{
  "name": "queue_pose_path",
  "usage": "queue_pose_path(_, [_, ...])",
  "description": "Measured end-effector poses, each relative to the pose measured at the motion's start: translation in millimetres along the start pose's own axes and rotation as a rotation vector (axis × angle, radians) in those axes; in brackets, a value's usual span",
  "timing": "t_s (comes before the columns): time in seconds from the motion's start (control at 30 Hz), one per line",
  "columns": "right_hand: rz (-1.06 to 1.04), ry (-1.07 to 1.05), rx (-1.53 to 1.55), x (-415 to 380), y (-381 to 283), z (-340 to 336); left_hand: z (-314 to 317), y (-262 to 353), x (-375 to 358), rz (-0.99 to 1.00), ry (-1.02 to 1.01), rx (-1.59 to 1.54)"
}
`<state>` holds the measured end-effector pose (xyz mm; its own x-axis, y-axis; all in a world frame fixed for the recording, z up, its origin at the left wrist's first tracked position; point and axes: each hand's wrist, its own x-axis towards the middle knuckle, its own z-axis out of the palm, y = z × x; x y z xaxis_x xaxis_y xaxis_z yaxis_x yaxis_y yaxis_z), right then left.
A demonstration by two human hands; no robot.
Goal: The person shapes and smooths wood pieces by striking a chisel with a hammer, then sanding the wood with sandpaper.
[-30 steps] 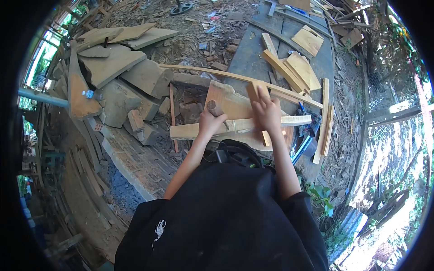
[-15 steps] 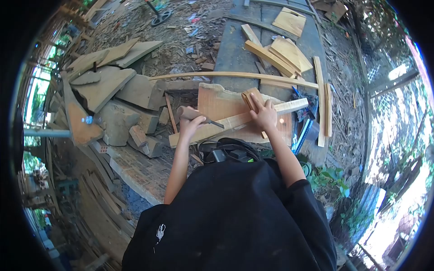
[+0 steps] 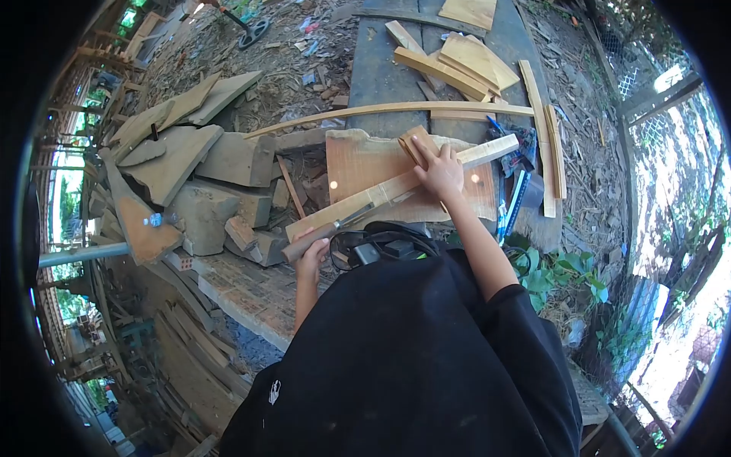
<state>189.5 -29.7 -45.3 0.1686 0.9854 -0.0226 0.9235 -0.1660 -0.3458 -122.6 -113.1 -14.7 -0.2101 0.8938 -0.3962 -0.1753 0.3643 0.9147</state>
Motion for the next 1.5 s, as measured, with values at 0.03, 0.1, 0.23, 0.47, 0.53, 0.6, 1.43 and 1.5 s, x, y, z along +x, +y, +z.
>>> queue_pose_path(0.03, [0.003,-0.011,-0.004,2,0,0,-2,0,-5,-0.005,0.028,-0.044])
queue_pose_path(0.1, [0.011,-0.025,-0.007,1,0,-2,-9,-2,-12,0.019,0.047,-0.077])
queue_pose_path(0.23, [0.017,-0.027,-0.005,1,0,-2,-20,-6,-12,0.071,0.013,-0.06])
queue_pose_path(0.47, [-0.033,0.038,-0.014,-1,2,-1,1,-3,-6,0.096,-0.032,-0.094])
queue_pose_path(0.53, [-0.002,-0.003,-0.011,0,1,-3,5,-2,-5,0.074,-0.021,-0.013])
queue_pose_path(0.6, [0.009,-0.019,-0.007,0,1,-3,7,0,-4,0.069,-0.018,0.042])
queue_pose_path(1.43, [-0.003,-0.084,0.038,3,1,-2,47,43,25,0.081,-0.107,0.125])
queue_pose_path(1.5, [-0.06,-0.085,0.144,12,-8,-11,53,47,29,0.059,-0.095,0.103])
